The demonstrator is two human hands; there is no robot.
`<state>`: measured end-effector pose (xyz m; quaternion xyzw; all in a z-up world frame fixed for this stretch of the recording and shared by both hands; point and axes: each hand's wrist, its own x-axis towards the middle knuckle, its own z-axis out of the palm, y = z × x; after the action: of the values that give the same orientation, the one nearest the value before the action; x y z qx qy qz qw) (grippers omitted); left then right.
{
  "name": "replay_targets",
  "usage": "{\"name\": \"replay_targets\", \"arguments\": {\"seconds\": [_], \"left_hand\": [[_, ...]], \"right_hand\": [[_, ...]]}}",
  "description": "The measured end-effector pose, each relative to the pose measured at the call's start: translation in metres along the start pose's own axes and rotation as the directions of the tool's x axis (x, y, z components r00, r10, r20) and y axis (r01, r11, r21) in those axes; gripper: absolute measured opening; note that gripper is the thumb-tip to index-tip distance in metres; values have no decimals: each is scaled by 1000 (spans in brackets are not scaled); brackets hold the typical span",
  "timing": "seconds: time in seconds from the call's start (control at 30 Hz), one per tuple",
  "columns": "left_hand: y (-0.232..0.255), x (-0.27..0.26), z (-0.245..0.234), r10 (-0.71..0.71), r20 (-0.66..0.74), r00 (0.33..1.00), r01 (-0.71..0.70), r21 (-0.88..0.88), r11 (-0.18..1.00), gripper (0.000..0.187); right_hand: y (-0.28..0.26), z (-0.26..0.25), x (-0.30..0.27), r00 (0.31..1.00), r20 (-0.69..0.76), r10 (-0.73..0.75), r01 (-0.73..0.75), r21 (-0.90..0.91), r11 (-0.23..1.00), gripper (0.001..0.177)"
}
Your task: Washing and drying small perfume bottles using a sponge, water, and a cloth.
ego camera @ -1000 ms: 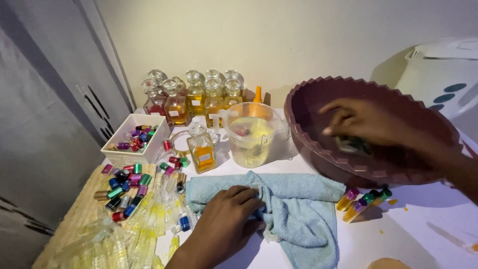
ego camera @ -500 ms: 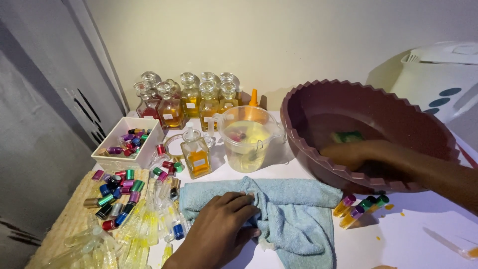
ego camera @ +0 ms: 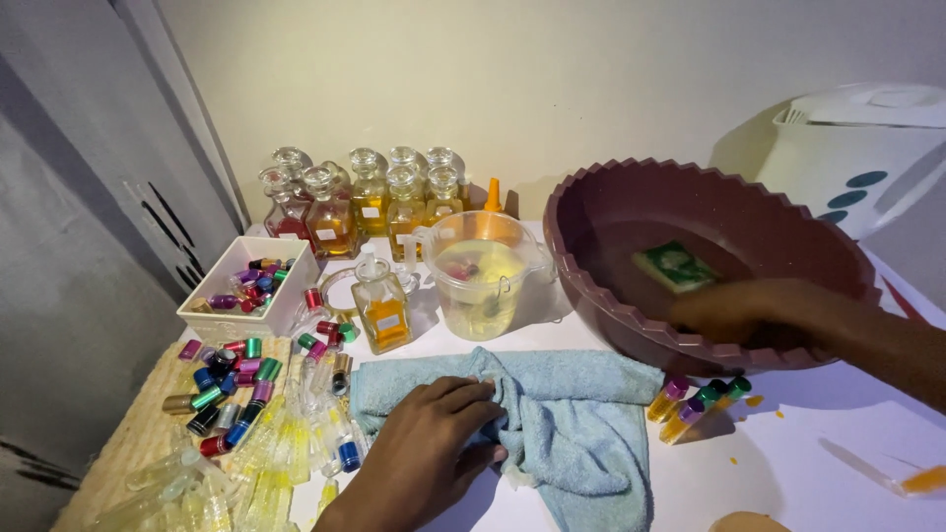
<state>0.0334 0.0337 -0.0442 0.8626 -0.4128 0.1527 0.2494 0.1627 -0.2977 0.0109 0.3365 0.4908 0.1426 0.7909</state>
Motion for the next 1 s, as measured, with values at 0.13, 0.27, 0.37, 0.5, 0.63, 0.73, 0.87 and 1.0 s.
{"name": "replay_targets", "arguments": {"seconds": [0.13,0.27,0.37,0.5,0.63,0.73,0.87,1.0], "left_hand": [[0,0,0,14,-21,1000,-14,-6,1000,35],[1,0,-4,21,-22,1000,-21,-10,1000,35],[4,3,-10,5,12,1000,-5,-34,999,34],[9,12,-20,-2,73,997,4,-19,1000,36],[22,33,-40,-63,163,985,46,102,994,21],[29,51,-47,-25,137,990,9,115,993,14],[35,79,-48,71,32,997,-74,83,994,17],[37,121,-38,146,-75,986,-142,66,988,17]], "right_hand": [[-23,19,-27,953,299,59,-295,859,418,38],[-35,42,-65,874,449,-185,-457,633,-624,41],[-2,38,-83,881,472,25,-294,590,-752,40],[-9,56,-86,806,554,208,-154,536,-830,43],[8,48,-98,679,682,271,-198,526,-827,34],[8,47,-101,633,683,365,-109,545,-832,31],[17,38,-103,581,712,394,-81,533,-842,27],[25,31,-103,552,687,472,-33,584,-811,25]]}}
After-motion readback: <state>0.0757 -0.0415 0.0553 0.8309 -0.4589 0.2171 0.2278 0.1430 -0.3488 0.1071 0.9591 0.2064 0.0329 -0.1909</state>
